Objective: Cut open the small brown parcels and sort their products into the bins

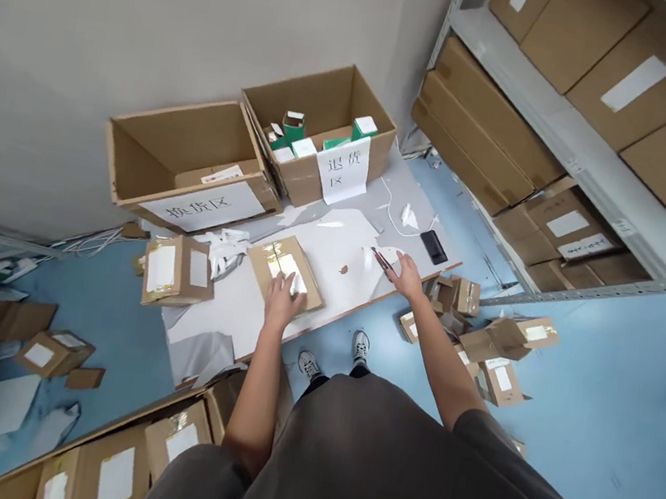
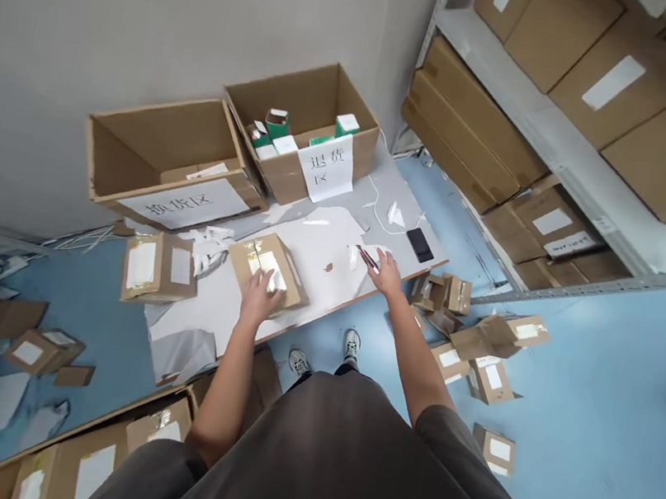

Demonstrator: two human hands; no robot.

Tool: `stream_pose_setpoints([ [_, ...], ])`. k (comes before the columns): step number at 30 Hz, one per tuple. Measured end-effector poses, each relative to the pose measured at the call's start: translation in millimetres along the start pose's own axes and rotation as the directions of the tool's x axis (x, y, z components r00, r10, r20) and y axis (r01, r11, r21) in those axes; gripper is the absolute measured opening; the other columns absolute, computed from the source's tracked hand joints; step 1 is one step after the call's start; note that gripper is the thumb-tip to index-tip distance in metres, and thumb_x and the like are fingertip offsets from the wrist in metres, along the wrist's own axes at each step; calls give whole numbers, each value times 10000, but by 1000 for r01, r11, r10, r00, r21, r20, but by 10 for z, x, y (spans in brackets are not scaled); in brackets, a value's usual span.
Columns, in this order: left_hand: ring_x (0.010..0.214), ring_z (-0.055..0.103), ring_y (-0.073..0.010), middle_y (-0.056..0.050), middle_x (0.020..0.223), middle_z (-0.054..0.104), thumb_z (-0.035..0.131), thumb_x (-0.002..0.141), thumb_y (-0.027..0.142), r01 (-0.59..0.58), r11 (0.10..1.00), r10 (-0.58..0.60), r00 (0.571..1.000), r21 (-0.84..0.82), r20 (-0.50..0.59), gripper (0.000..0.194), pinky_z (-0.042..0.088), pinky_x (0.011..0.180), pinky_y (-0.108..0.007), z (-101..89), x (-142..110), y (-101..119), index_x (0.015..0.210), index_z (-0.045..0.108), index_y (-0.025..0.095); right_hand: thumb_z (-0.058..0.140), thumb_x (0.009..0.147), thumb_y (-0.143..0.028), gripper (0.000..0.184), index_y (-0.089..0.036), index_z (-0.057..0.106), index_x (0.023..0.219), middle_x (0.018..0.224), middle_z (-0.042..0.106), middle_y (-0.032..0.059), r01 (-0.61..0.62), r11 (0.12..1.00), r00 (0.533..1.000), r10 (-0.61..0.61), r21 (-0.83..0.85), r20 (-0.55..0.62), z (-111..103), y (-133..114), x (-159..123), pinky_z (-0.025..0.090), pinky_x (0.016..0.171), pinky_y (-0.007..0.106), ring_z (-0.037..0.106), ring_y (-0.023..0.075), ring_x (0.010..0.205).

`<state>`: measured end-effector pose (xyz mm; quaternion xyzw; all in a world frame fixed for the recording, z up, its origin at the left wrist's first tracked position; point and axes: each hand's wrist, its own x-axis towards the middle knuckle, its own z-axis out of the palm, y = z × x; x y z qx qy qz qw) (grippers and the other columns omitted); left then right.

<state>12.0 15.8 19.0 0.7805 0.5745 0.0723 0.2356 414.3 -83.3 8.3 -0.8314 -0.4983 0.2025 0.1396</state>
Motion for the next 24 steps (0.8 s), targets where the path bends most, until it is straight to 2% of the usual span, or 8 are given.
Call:
stream_pose_setpoints([
  [3,1626,307,-423,-172,1727,399,637,965,468,53,997,-54,998,48,20,686,359,1294,-629,40,-167,-24,1594,537,215,558,1027,-405,693,-142,435,1657,1629,504,216,-13,1000,999,11,28,48,170,297,201,398,1241,507,469,348,1491],
  [6,1640,278,-416,-151,1729,403,628,982,500,104,991,-107,994,85,36,676,363,1297,-620,61,-395,-52,1596,535,232,553,1024,-376,614,-115,524,1579,1505,593,220,-20,999,992,16,32,123,475,483,432,419,1207,488,532,353,1384],
  [11,1683,199,-387,-111,1781,333,598,1019,547,146,984,-151,988,105,43,684,334,1326,-587,140,-683,-47,1632,494,259,593,1007,-361,537,-113,584,1482,1390,609,219,-95,994,977,104,-56,187,1022,634,736,441,1133,457,542,365,1278],
  [14,1694,162,-382,-115,1798,300,587,1034,543,149,983,-154,987,108,39,695,310,1337,-584,185,-723,-29,1652,470,246,583,998,-312,456,-114,610,1408,1389,589,220,-120,990,977,132,-80,170,1229,685,844,435,1123,443,528,357,1274],
  [18,1697,151,-374,-106,1802,295,587,1035,532,168,980,-173,984,103,44,703,313,1338,-575,199,-708,-18,1666,454,251,587,973,-279,412,-123,606,1354,1369,596,217,-123,991,979,130,-50,159,1309,706,916,433,1125,450,529,351,1271],
  [24,1696,163,-367,-105,1793,319,606,1020,529,176,979,-184,980,98,71,701,300,1348,-561,166,-688,-10,1650,481,247,587,946,-256,386,-115,597,1305,1384,607,235,-165,986,967,166,-26,193,1221,647,952,462,1114,460,579,345,1267],
])
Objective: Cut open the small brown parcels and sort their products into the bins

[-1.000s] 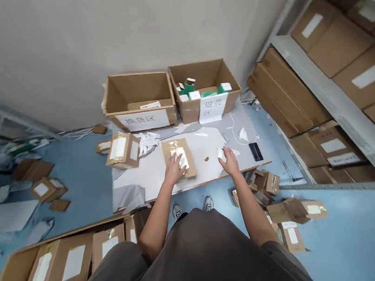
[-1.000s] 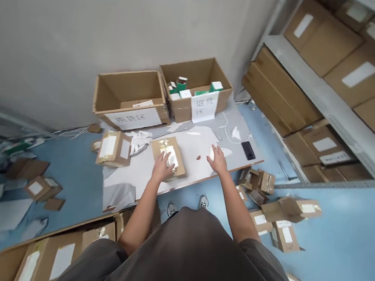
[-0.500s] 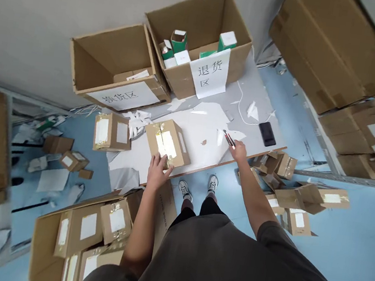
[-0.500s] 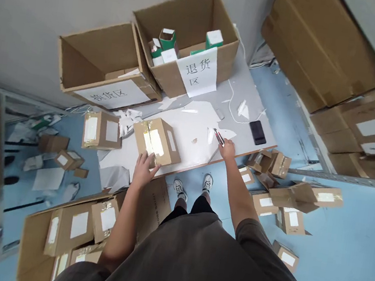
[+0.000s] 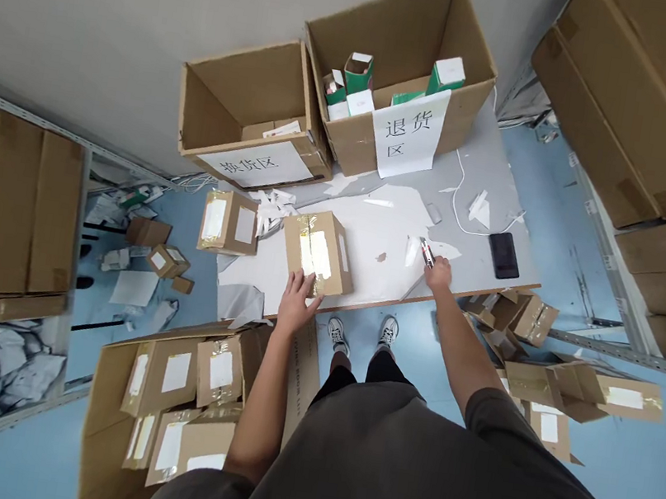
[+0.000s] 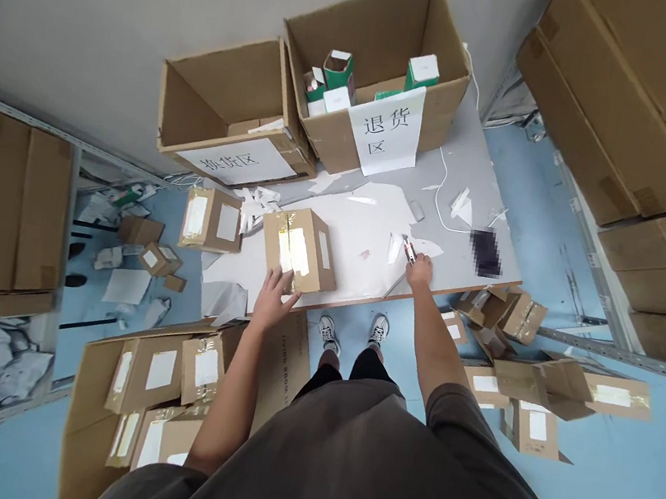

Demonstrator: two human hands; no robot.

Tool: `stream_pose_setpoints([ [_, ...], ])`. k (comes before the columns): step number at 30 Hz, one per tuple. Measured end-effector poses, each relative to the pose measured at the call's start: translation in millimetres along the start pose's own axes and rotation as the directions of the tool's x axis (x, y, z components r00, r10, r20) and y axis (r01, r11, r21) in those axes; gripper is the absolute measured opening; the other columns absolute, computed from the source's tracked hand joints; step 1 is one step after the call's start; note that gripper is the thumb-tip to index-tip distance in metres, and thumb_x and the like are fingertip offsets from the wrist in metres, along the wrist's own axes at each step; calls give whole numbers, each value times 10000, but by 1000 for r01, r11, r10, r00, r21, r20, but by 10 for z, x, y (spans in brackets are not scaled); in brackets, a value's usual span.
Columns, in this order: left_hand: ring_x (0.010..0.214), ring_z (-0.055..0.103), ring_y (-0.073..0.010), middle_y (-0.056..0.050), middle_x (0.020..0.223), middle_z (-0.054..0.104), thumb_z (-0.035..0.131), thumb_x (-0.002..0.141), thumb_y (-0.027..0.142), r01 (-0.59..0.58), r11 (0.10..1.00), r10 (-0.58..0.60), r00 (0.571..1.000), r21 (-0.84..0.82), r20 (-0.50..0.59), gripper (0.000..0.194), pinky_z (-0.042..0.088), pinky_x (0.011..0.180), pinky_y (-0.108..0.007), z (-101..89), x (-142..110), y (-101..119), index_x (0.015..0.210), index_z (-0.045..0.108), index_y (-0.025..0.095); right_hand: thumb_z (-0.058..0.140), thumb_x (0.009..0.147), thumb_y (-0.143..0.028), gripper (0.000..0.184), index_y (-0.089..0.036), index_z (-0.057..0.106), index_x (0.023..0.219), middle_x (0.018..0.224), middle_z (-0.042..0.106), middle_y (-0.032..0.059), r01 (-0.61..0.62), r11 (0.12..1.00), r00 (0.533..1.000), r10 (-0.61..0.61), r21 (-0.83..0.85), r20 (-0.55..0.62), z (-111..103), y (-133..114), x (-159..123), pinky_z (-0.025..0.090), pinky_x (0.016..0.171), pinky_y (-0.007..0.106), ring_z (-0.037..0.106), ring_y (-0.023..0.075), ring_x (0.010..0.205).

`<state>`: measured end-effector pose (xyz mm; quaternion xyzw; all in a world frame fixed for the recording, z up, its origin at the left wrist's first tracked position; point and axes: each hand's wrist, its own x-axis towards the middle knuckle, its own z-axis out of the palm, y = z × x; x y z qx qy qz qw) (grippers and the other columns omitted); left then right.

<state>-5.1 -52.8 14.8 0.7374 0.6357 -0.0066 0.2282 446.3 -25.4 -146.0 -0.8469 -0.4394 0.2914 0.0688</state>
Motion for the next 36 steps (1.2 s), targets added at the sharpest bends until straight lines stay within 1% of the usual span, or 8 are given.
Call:
stream_pose_setpoints([
  [9,1679,225,-372,-120,1777,353,644,999,517,29,998,-29,1000,-51,3,704,310,1340,-533,-38,15,98,1631,507,240,595,864,-337,396,-194,509,1223,1059,774,149,82,944,995,-59,319,-81,-434,-508,-364,562,913,407,739,318,1014],
  [14,1660,253,-379,-133,1765,367,677,989,474,12,999,-13,1000,-51,-17,672,359,1301,-524,-57,-13,135,1606,532,252,650,744,-471,504,-280,414,1146,865,727,-29,193,756,981,-161,626,-108,-721,-1247,-700,566,620,319,680,201,594],
  [18,1586,363,-383,-139,1706,449,693,976,493,-64,996,65,998,-60,13,646,450,1217,-520,-183,38,18,1573,560,284,719,657,-471,613,-299,378,1136,736,666,-104,178,562,979,-187,807,-86,-860,-1921,-1051,501,486,246,609,154,495],
  [22,1509,463,-358,-144,1671,486,643,996,429,-95,988,96,995,-121,5,602,427,1230,-495,-466,412,-251,1567,554,264,741,699,-503,615,-301,426,1187,712,652,-106,173,447,965,-255,877,-61,-878,-2485,-1413,467,456,224,598,143,499],
  [25,1609,339,-388,-172,1763,340,698,951,412,-100,985,101,995,-144,1,681,393,1252,-522,-720,895,-423,1588,523,250,715,772,-598,602,-294,472,1231,694,638,-97,191,413,954,-290,890,-71,-791,-2803,-1597,482,470,240,589,142,493],
  [28,1675,185,-420,-159,1821,204,777,886,458,-182,970,193,979,-164,59,827,338,1283,-565,-908,1357,-515,1631,470,269,690,803,-634,653,-280,488,1313,694,642,-93,186,434,949,-311,881,-47,-642,-3038,-1661,502,479,256,580,143,479],
  [31,1667,189,-450,-142,1805,268,818,831,470,-224,959,250,957,-176,147,868,308,1288,-614,-974,1601,-578,1616,496,290,684,811,-602,695,-260,489,1383,777,687,-73,182,525,948,-317,831,-8,-477,-3201,-1624,525,481,270,561,131,468],
  [36,1633,224,-489,-167,1768,330,832,822,519,-129,975,142,988,-183,63,885,309,1277,-631,-878,1424,-722,1609,515,266,552,928,-445,629,-250,484,1522,925,750,-19,275,790,930,-363,548,57,-216,-3410,-1525,620,599,335,630,164,543],
])
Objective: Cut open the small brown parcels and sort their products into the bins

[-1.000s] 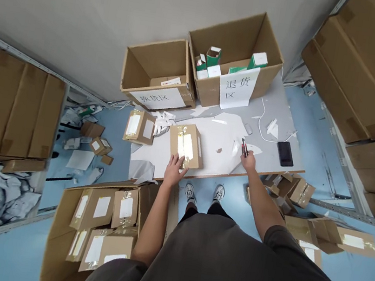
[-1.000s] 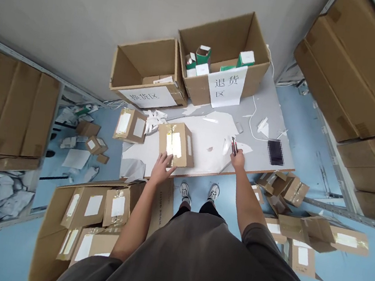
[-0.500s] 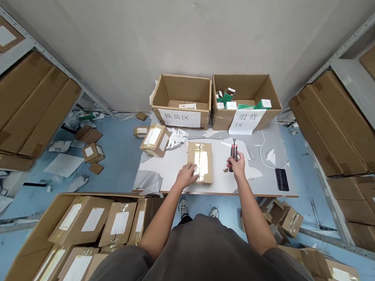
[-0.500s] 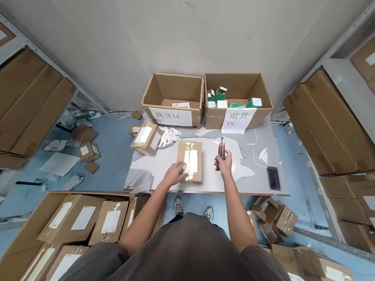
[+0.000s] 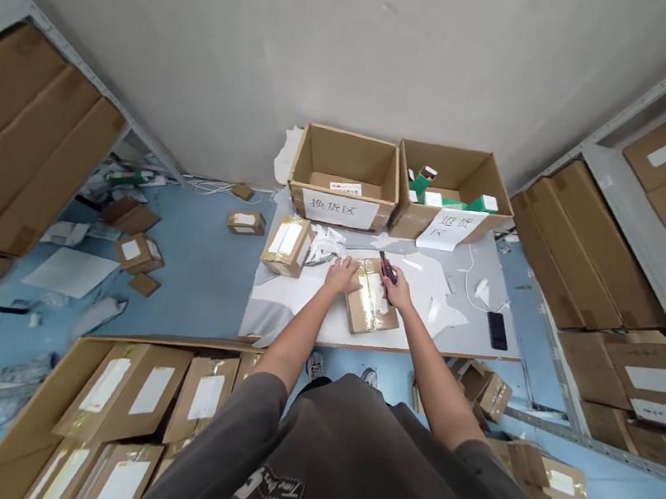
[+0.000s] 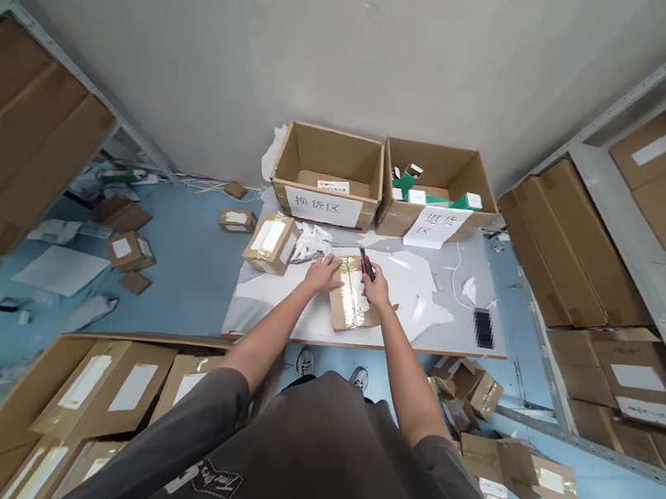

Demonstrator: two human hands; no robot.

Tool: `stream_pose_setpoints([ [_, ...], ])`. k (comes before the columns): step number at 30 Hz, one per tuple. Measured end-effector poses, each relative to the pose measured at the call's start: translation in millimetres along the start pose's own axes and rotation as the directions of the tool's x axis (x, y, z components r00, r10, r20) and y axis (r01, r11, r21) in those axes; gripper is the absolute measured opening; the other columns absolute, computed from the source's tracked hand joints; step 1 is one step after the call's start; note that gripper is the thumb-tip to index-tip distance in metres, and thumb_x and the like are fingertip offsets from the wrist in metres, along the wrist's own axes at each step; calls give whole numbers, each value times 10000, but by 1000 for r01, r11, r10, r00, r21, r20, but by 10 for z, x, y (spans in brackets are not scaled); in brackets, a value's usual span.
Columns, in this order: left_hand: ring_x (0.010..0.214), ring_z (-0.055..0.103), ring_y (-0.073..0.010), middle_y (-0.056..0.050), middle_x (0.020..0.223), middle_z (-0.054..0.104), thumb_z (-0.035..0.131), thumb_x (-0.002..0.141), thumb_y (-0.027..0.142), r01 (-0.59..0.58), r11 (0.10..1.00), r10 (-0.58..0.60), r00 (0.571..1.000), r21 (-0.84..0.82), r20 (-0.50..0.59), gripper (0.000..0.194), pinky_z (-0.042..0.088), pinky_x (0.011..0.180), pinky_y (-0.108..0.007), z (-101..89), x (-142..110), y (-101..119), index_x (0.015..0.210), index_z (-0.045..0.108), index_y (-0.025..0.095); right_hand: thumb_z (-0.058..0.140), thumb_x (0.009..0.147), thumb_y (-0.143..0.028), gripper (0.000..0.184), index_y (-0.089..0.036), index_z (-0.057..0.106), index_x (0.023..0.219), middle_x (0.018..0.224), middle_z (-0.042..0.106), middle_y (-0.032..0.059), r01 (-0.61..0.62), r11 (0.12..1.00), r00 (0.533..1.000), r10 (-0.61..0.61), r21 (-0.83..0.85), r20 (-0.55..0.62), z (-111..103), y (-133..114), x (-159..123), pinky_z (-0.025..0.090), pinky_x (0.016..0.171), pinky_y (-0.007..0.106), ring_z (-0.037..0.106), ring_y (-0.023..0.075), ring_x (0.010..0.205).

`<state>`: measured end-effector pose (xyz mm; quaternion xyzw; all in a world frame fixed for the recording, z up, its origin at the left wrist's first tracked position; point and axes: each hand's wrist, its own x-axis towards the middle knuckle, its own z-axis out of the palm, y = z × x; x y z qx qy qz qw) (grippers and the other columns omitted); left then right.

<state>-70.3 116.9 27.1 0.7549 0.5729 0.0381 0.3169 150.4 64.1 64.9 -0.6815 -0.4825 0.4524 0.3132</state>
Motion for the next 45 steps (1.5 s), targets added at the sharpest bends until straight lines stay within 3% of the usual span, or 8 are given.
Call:
stream_pose_setpoints([
  [4,1591,285,-460,-221,1737,337,805,871,557,158,987,-158,981,-6,-111,896,357,1257,-578,144,-377,-45,1628,484,202,531,967,-308,646,-268,487,1610,1243,791,60,155,916,982,-103,-370,157,276,-49,74,643,939,435,777,257,954],
  [6,1577,309,-434,-233,1716,354,775,896,592,221,975,-221,963,-20,-152,895,372,1251,-558,202,-546,-44,1633,467,189,521,977,-263,657,-266,489,1633,1428,732,72,269,836,953,-160,-479,257,415,-84,81,578,1091,464,739,283,1188],
  [9,1581,315,-393,-208,1715,361,704,937,655,302,953,-297,939,4,-173,880,394,1242,-526,245,-729,-33,1653,437,219,496,997,-240,679,-251,457,1675,1552,656,76,385,734,904,-176,-560,391,571,-128,66,516,1171,456,673,292,1331],
  [13,1605,302,-358,-167,1745,346,655,958,683,379,923,-367,918,64,-149,869,416,1232,-498,243,-807,17,1677,403,265,475,1034,-261,684,-262,398,1714,1529,673,85,433,641,877,-138,-633,460,644,-159,58,504,1163,434,668,302,1333],
  [19,1650,248,-361,-165,1785,304,638,976,638,419,904,-406,904,84,-136,874,410,1248,-510,286,-679,143,1705,365,240,411,1097,-286,602,-299,408,1699,1461,715,79,443,522,878,-86,-729,472,625,-234,123,508,1114,396,692,270,1283],
  [34,1696,156,-345,-163,1829,183,537,1025,670,414,903,-400,908,117,-129,889,382,1280,-486,430,-574,67,1741,312,194,534,1033,-216,547,-225,544,1580,1351,756,157,499,360,833,50,-788,551,442,-542,52,527,943,338,732,295,1201],
  [41,1701,130,-356,-161,1832,170,503,1026,686,399,910,-384,913,111,-138,892,362,1288,-522,451,-615,19,1751,287,214,669,942,-203,602,-228,587,1538,1305,758,179,522,305,795,166,-797,584,128,-452,-147,531,886,348,738,327,1162],
  [45,1702,117,-350,-151,1837,153,494,1032,663,404,908,-386,911,115,-145,884,336,1301,-526,444,-623,30,1755,271,204,598,988,-195,531,-220,594,1519,1312,748,189,501,312,801,187,-808,569,-113,-278,-416,528,913,367,722,328,1184],
])
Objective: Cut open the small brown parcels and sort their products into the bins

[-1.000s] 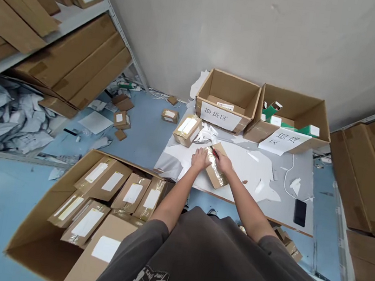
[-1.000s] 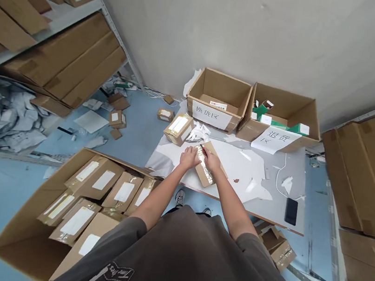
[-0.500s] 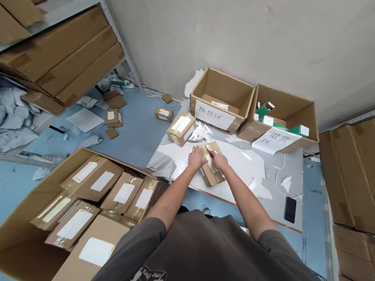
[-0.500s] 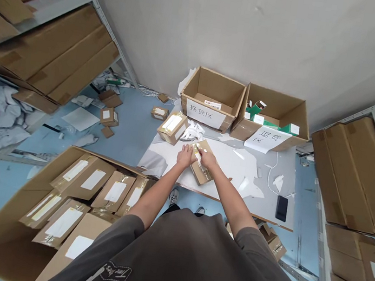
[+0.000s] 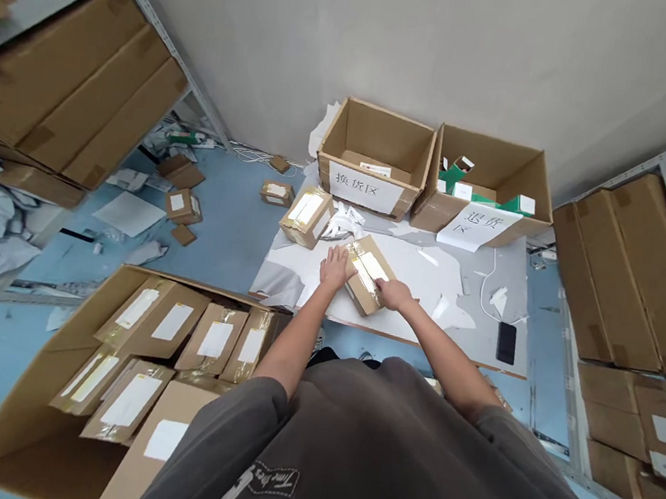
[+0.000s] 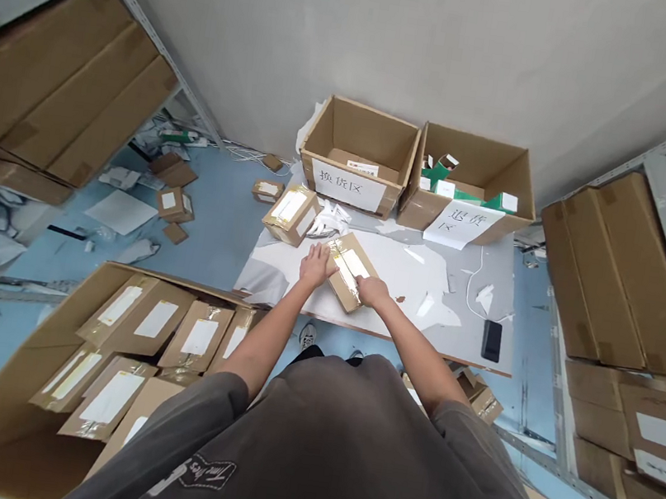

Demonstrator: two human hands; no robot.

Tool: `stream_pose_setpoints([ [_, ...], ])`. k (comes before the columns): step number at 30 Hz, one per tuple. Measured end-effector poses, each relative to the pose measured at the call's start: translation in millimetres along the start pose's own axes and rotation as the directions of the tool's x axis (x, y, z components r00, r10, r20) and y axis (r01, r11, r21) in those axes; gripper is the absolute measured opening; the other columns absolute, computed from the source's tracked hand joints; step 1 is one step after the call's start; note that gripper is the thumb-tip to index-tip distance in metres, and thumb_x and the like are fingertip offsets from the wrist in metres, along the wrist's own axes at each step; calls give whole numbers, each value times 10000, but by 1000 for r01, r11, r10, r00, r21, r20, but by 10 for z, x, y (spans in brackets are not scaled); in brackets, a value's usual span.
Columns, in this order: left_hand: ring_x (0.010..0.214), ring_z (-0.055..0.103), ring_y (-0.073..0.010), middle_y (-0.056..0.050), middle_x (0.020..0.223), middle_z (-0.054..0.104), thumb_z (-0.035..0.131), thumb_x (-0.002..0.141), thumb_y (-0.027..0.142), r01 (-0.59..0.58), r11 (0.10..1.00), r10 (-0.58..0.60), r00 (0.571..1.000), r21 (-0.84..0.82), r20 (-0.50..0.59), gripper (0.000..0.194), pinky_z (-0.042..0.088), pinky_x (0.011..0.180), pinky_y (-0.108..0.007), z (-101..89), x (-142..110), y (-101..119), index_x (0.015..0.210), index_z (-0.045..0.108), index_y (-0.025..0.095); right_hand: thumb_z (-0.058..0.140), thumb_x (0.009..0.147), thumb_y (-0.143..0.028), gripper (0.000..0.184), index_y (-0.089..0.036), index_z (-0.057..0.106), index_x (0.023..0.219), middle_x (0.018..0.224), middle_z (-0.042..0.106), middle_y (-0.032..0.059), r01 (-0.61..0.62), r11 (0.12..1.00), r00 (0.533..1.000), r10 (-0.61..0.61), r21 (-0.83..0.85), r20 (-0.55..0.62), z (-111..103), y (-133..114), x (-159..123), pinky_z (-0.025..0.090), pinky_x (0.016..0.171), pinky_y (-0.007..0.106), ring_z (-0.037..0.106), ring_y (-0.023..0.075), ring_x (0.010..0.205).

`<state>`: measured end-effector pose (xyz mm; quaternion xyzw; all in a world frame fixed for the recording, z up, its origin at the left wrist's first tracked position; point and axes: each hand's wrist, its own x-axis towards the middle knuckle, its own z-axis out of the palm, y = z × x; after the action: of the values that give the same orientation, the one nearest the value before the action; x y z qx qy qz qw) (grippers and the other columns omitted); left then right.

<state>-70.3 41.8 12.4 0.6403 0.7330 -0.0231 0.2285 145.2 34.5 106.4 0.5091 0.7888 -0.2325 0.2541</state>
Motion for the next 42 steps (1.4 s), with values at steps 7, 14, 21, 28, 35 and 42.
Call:
stream_pose_setpoints([
  [7,1706,92,-337,-139,1840,149,435,1051,671,25,999,-25,1000,34,-2,856,267,1329,-537,-9,6,34,1752,279,205,518,989,-138,622,-242,516,1602,1339,741,181,-74,993,997,74,93,13,331,129,-428,522,986,415,695,340,1246],
  [14,1696,128,-362,-128,1836,182,443,1027,718,41,995,-40,999,96,-10,878,306,1311,-537,-78,-20,58,1746,297,236,541,956,-103,722,-239,445,1659,1247,760,198,-83,983,996,80,162,26,527,270,-606,530,910,393,725,356,1184],
  [21,1687,129,-404,-105,1831,217,484,972,786,73,989,-73,997,130,-5,938,346,1286,-561,-121,-23,86,1746,293,293,564,967,-143,737,-272,424,1679,1272,757,187,-107,959,993,114,262,-15,676,327,-721,528,922,387,730,354,1171],
  [28,1681,123,-434,-199,1806,241,490,1029,616,58,977,-52,998,207,-35,848,322,1286,-605,-229,-112,240,1730,308,175,526,983,-142,643,-244,531,1618,1336,746,179,-103,934,991,125,343,-42,691,376,-784,531,914,370,717,352,1202],
  [35,1641,283,-343,-53,1735,403,825,821,356,-643,745,574,753,176,322,867,326,1318,-454,-211,-374,462,1621,492,366,486,1036,-212,647,-273,430,1678,1325,761,131,-104,867,964,208,487,-164,918,510,-1106,521,956,350,721,310,1179],
  [42,1656,239,-380,-103,1725,395,868,745,238,-670,694,600,740,263,305,868,273,1325,-513,-37,-355,599,1547,560,357,388,1101,-394,642,-275,283,1724,1391,716,113,122,637,837,346,761,-424,1071,650,-1209,588,956,378,747,274,1069],
])
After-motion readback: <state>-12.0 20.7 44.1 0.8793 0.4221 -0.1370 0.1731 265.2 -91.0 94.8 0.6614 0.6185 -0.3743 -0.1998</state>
